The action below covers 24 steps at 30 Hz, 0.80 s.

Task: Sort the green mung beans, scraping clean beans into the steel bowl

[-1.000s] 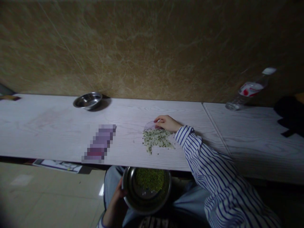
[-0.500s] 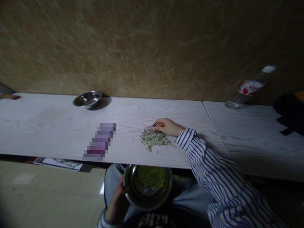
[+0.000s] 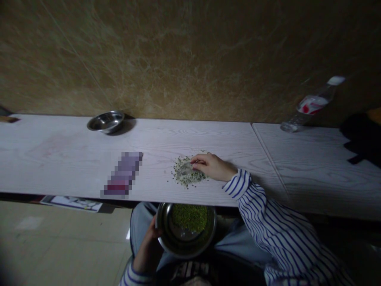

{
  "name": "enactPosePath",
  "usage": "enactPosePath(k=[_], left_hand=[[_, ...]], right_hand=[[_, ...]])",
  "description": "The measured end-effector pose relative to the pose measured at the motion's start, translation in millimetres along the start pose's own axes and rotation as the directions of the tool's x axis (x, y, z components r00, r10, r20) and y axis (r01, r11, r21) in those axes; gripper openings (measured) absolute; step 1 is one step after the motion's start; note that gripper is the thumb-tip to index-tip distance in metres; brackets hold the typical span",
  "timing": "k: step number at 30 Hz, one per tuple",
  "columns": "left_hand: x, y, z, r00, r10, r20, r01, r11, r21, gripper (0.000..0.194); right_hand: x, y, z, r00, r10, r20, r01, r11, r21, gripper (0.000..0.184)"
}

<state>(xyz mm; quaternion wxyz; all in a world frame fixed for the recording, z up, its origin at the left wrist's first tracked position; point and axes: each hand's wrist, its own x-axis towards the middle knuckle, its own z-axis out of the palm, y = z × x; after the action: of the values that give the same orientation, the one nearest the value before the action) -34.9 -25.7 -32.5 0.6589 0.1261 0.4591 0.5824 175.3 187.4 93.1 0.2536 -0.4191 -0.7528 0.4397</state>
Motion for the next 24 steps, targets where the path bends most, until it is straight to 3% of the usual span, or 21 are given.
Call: enactPosePath(k=[7, 14, 24], left_hand=[[-5.5, 5.2, 8.1, 1.000, -0.020, -0.008, 0.019, 0.998, -0.051, 0.050], [-5.0, 5.5, 10.5, 0.999, -0.042, 0.000, 0.042, 0.999, -0.013, 0.051], [-0.8, 0.0, 1.8, 0.998, -0.042, 0.038, 0.044, 0.997, -0.065, 0.052]], right_hand=[[-26.4, 3.6, -0.4, 0.993, 0.008, -0.119, -0.005, 1.000, 0.030, 0.017], [-38.5, 10.2, 9.1, 0.954, 0.024, -0.297, -0.020, 1.000, 0.016, 0.020], [-51.8, 10.9, 38.3, 0.961, -0.005, -0.276, -0.022, 0.995, -0.093, 0.023]])
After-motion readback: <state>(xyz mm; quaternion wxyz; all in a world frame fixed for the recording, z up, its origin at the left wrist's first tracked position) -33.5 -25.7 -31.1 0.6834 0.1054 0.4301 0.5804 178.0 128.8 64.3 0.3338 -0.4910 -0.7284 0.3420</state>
